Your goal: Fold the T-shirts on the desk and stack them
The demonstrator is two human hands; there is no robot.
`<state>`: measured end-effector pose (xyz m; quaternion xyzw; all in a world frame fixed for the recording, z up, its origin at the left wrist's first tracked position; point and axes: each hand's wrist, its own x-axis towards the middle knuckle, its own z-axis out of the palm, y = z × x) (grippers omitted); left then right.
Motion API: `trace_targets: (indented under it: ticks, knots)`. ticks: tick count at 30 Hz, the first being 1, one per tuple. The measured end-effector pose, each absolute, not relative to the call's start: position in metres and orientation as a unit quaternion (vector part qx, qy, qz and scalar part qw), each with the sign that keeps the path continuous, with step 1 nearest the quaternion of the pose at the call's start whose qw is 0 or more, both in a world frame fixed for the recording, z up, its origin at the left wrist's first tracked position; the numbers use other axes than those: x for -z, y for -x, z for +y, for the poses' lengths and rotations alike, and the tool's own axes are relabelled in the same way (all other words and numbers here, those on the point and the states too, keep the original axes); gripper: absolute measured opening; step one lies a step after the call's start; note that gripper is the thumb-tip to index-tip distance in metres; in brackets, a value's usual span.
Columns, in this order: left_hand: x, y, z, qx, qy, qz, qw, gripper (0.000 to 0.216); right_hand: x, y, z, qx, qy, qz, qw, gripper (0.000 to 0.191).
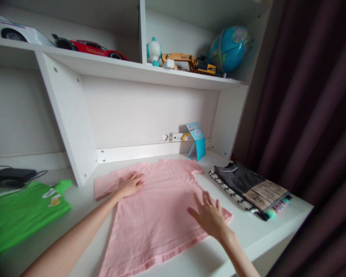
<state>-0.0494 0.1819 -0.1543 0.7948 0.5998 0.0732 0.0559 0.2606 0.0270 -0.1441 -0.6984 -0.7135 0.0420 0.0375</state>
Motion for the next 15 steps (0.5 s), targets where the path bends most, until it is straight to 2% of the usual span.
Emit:
trace_targets:
  ticks: [3,5,8,12,15]
  knots:
    - [0.147,0.037,0.170,-0.079,-0.811,0.576,0.061,0.060,0.127,-0.195,0.006,-0.092,0.567,-0.814,0.080,0.062]
    - [0.147,0.030,0.164,-0.073,-0.822,0.560,0.068,0.063,0.134,-0.154,-0.006,-0.101,0.464,-0.876,0.088,0.067]
    - [0.152,0.027,0.160,-0.052,-0.823,0.561,0.079,0.066,0.173,-0.111,-0.017,0.019,0.334,-0.927,0.168,0.073]
    - [0.156,0.032,0.165,-0.036,-0.822,0.560,0.094,0.067,0.235,-0.086,-0.024,0.241,0.284,-0.860,0.349,0.045]
    - [0.155,0.048,0.178,-0.029,-0.806,0.582,0.101,0.064,0.257,-0.073,-0.030,0.293,0.284,-0.814,0.414,0.034]
